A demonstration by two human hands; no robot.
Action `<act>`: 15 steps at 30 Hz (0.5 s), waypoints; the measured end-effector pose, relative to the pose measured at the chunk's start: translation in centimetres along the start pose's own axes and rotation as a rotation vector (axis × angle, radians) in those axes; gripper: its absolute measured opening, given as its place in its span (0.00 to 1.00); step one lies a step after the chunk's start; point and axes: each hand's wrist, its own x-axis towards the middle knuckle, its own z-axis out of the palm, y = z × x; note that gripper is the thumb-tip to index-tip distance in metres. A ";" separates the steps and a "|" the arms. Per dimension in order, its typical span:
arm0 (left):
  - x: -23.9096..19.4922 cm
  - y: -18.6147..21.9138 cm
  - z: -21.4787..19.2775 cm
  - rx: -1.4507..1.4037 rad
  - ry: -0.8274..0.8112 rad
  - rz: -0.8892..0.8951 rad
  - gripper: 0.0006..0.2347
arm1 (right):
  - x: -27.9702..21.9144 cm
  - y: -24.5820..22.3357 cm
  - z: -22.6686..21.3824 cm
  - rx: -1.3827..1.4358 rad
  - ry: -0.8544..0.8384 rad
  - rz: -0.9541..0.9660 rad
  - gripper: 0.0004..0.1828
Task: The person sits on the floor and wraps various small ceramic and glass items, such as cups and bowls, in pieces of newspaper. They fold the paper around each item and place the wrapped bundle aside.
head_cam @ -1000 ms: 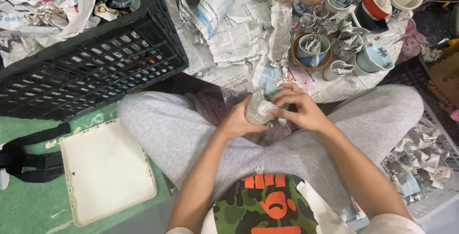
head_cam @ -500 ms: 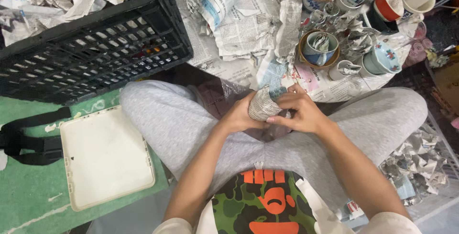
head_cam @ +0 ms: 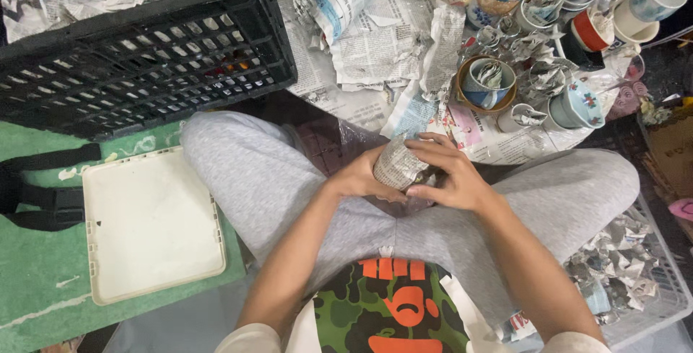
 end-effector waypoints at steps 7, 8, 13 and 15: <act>0.7 -1.0 -0.3 0.144 0.098 0.074 0.53 | 0.1 -0.8 0.2 0.018 0.026 0.115 0.41; 0.6 -1.3 -0.3 0.090 0.094 0.076 0.53 | -0.2 -1.0 0.0 0.067 0.034 0.183 0.42; 0.6 -1.4 -0.8 -0.056 0.073 0.044 0.52 | 0.2 -1.3 0.0 0.288 0.136 0.281 0.50; 0.5 -1.1 -0.9 -0.162 0.027 0.062 0.51 | 0.2 -1.3 -0.1 0.288 0.155 0.332 0.55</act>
